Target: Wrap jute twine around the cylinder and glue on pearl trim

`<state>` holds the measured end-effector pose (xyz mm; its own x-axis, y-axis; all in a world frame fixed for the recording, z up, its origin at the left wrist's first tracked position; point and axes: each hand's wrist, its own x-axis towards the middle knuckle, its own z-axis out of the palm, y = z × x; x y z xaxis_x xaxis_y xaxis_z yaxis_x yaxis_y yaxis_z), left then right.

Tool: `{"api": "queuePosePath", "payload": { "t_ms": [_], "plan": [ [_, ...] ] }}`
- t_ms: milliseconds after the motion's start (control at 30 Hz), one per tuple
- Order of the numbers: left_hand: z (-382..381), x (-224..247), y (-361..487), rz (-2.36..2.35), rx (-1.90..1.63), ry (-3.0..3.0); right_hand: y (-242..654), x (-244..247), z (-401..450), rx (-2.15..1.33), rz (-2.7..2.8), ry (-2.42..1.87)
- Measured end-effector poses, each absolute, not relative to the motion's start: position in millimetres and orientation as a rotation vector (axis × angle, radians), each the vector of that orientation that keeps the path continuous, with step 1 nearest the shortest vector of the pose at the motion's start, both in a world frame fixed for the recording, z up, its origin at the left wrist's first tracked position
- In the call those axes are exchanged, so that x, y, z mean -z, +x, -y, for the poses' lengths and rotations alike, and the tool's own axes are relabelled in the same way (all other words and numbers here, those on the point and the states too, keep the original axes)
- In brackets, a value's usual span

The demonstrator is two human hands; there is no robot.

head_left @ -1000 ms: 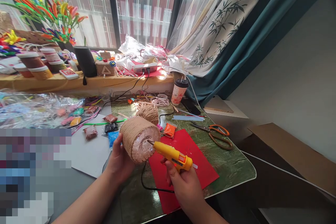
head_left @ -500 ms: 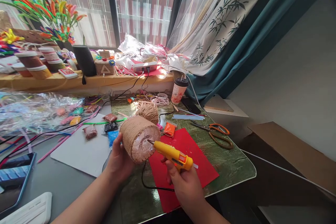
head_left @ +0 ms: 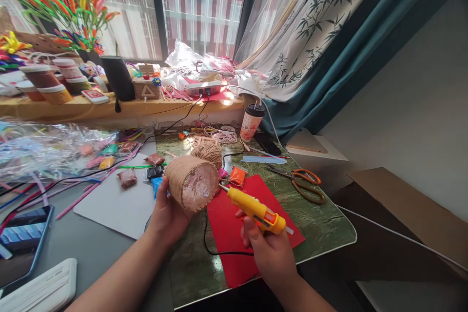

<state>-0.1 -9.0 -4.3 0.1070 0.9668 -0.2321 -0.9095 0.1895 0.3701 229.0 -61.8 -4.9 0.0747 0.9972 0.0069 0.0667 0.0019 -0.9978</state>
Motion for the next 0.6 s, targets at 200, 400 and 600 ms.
{"api": "queuePosePath", "payload": {
  "t_ms": [200,400,600],
  "plan": [
    [7.0,-0.5,0.8,-0.455,-1.402,0.102,240.5,0.5,47.1,-1.145,1.090,-1.229],
    [8.7,0.4,6.1,-0.513,-1.491,0.216,281.2,-28.4,21.5,-1.226,0.977,-1.281],
    [8.1,2.6,10.8,-0.734,-1.519,0.494,356.5,-76.2,-1.9,-0.911,1.182,-1.383]
  ]
}}
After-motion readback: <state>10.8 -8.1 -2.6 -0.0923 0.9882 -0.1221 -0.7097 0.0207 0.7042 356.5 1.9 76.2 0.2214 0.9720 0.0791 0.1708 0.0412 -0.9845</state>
